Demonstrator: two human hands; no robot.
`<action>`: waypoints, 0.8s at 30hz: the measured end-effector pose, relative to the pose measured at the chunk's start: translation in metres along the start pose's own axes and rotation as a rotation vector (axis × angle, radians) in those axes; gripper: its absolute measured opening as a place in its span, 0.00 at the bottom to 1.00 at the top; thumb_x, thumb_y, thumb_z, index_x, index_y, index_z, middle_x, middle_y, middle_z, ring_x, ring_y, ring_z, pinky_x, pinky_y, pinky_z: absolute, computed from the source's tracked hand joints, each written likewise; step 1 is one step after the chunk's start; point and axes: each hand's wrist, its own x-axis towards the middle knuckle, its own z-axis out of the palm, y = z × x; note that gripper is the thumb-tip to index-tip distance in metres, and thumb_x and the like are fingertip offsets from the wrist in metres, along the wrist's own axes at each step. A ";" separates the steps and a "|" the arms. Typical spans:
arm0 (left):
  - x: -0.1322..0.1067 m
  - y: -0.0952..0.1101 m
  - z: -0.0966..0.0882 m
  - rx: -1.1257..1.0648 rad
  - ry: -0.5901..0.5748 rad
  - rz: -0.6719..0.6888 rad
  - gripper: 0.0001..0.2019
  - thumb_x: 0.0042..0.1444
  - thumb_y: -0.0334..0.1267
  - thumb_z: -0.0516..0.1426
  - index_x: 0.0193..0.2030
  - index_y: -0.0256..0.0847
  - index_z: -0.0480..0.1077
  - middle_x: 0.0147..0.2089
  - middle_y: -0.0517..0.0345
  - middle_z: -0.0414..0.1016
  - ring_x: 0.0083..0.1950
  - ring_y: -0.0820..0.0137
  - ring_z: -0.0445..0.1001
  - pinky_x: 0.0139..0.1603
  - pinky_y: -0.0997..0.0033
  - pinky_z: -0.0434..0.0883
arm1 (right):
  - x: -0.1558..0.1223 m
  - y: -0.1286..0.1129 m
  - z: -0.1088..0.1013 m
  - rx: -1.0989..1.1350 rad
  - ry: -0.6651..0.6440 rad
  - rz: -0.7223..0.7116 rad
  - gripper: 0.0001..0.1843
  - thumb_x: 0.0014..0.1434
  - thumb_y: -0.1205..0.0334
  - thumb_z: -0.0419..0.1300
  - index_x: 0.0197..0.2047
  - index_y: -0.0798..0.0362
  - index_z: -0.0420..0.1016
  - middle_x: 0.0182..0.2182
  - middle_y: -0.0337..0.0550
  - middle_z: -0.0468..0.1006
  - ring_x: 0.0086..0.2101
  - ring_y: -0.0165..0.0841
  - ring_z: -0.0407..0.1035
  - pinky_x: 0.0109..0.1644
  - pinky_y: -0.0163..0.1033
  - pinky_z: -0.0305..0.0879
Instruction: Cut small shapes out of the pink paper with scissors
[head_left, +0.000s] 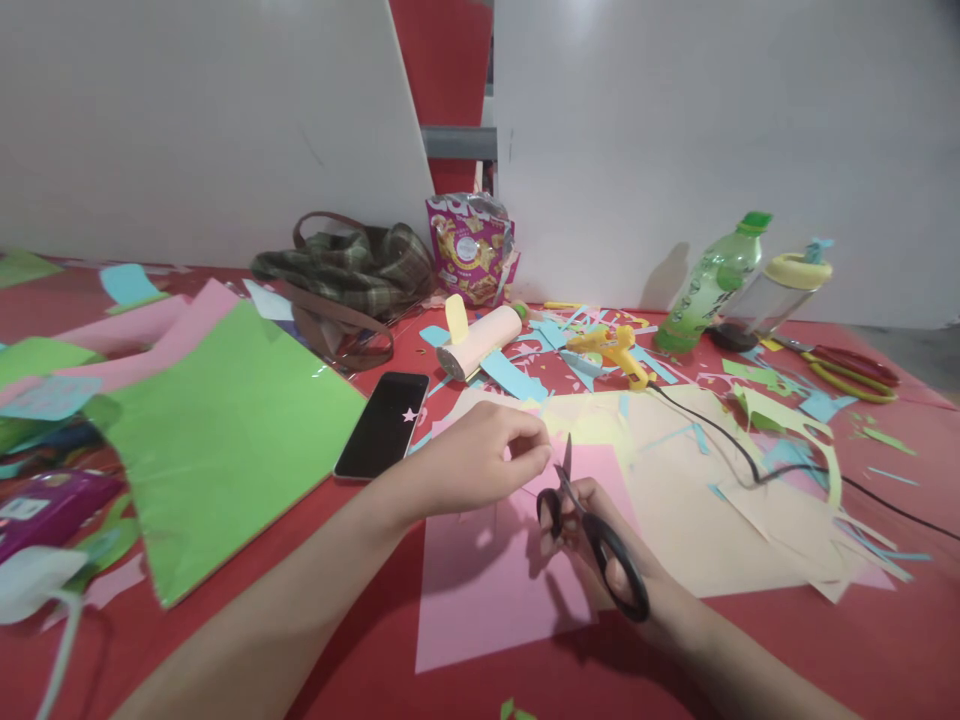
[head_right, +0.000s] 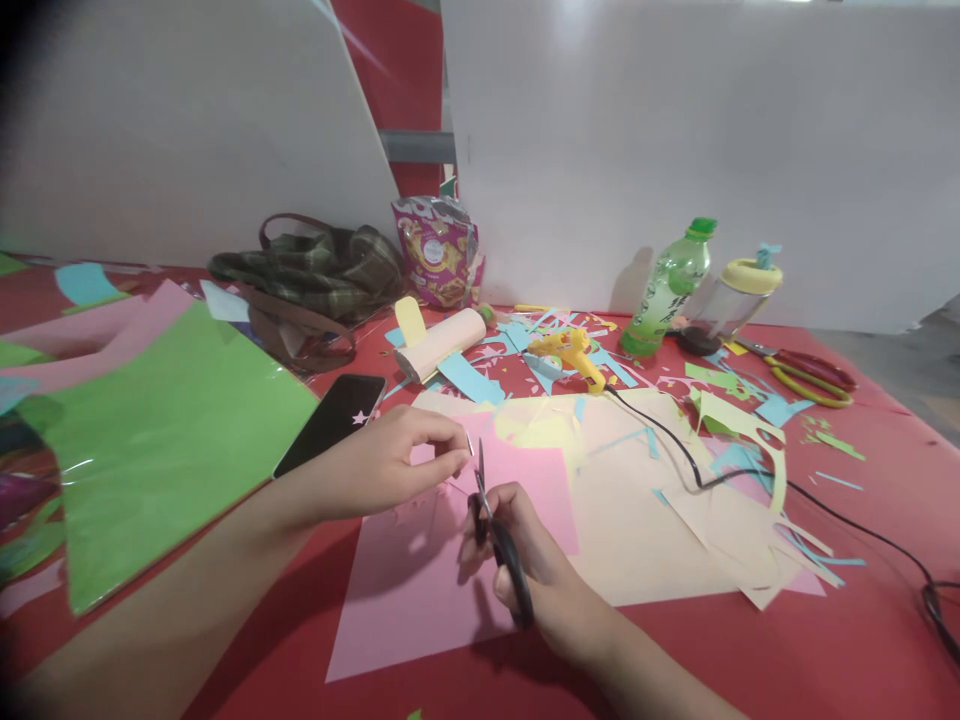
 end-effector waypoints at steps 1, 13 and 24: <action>0.000 0.000 0.000 0.004 -0.001 0.000 0.09 0.49 0.31 0.46 0.21 0.36 0.61 0.22 0.63 0.63 0.26 0.77 0.60 0.27 0.78 0.56 | 0.000 0.000 0.000 0.002 0.001 -0.004 0.25 0.44 0.41 0.55 0.37 0.50 0.57 0.34 0.44 0.62 0.30 0.33 0.61 0.36 0.43 0.58; 0.000 0.001 -0.001 0.009 0.003 0.004 0.09 0.49 0.31 0.46 0.20 0.37 0.60 0.21 0.63 0.62 0.25 0.77 0.59 0.26 0.78 0.55 | 0.001 -0.002 0.001 0.029 -0.010 -0.015 0.22 0.46 0.42 0.53 0.36 0.50 0.57 0.33 0.43 0.61 0.30 0.32 0.60 0.34 0.41 0.59; -0.001 0.001 -0.001 0.036 0.003 0.006 0.10 0.50 0.32 0.46 0.20 0.36 0.61 0.22 0.63 0.63 0.26 0.76 0.60 0.27 0.78 0.55 | 0.001 0.003 0.000 0.024 0.002 -0.002 0.23 0.44 0.41 0.55 0.35 0.49 0.57 0.33 0.42 0.62 0.29 0.32 0.62 0.34 0.42 0.59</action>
